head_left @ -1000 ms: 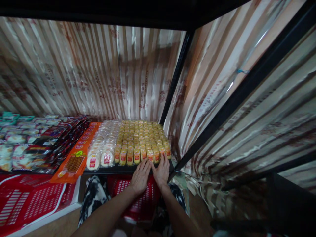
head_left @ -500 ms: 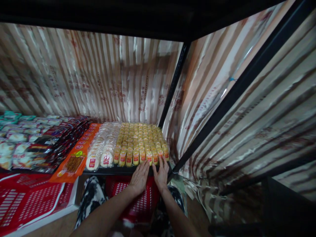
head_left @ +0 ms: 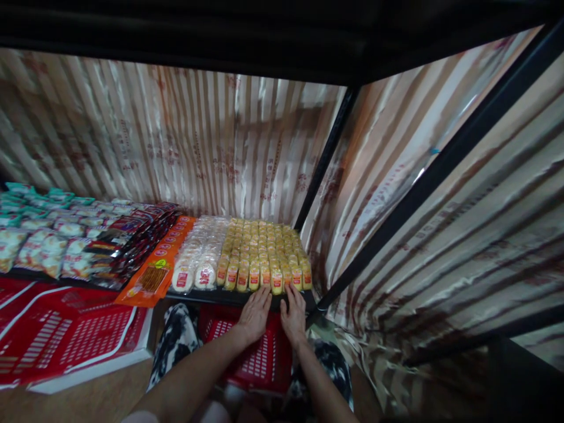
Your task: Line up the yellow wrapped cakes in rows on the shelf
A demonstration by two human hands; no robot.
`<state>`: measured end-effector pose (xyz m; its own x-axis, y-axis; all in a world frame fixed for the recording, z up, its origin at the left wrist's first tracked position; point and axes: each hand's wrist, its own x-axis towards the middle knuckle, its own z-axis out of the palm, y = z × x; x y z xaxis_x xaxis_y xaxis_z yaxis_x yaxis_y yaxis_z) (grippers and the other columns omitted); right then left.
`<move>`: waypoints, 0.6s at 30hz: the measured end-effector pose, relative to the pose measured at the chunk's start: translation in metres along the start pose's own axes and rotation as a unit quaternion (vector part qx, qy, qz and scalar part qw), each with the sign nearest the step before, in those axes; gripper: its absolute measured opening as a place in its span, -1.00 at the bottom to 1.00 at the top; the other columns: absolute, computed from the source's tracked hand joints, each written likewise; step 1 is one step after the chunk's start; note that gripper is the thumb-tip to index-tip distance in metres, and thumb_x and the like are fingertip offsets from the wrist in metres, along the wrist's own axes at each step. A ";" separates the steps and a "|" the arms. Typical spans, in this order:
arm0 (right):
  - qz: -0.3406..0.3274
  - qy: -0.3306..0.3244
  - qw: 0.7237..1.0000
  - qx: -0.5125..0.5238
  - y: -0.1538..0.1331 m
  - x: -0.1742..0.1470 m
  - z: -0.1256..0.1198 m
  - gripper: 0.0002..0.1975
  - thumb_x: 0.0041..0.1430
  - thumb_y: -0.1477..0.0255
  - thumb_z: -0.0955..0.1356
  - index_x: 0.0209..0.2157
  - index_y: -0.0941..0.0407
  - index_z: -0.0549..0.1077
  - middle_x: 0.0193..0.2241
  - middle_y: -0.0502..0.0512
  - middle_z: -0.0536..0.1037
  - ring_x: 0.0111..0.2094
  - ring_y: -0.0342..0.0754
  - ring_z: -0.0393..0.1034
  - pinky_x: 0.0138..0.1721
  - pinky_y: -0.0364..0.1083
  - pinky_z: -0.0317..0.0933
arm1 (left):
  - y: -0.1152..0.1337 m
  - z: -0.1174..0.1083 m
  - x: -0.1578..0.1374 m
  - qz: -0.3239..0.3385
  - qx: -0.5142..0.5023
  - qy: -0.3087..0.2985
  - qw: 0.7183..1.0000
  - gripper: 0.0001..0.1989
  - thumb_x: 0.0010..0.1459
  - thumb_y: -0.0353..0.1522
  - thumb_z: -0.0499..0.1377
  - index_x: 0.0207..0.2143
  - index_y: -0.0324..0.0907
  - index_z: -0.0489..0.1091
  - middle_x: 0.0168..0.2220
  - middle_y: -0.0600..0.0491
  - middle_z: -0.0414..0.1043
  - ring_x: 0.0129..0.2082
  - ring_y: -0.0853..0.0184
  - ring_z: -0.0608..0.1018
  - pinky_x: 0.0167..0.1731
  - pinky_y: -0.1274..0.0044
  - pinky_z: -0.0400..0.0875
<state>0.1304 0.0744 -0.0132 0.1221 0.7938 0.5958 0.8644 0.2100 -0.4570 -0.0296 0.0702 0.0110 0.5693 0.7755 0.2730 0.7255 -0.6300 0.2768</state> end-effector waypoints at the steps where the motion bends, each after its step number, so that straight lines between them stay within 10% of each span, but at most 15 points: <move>1: -0.002 -0.001 1.000 -0.003 0.000 0.000 0.001 -0.55 0.16 0.39 0.13 0.08 0.16 0.23 0.08 0.23 0.24 0.09 0.06 0.06 0.05 0.14 0.07 | -0.002 0.001 -0.001 -0.002 -0.003 -0.005 1.000 -0.39 -0.01 -0.53 -0.03 0.16 -0.36 0.05 0.23 -0.17 -0.07 0.24 0.16 -0.02 0.16 0.30 0.05; 18: -0.045 -0.078 0.996 0.026 -0.061 -0.011 0.014 -0.49 0.11 0.53 0.10 0.13 0.12 0.18 0.09 0.13 0.28 0.13 -0.03 0.08 0.10 0.08 0.08 | -0.026 -0.023 -0.025 -0.114 0.000 0.044 0.993 -0.37 -0.05 -0.54 -0.03 0.15 -0.39 0.06 0.24 -0.22 -0.12 0.24 0.08 -0.05 0.14 0.21 0.04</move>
<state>0.0695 0.0609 -0.0014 -0.0352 0.8483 0.5283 0.8410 0.3107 -0.4429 -0.0719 0.0664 0.0178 0.3546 0.8913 0.2824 0.8315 -0.4388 0.3407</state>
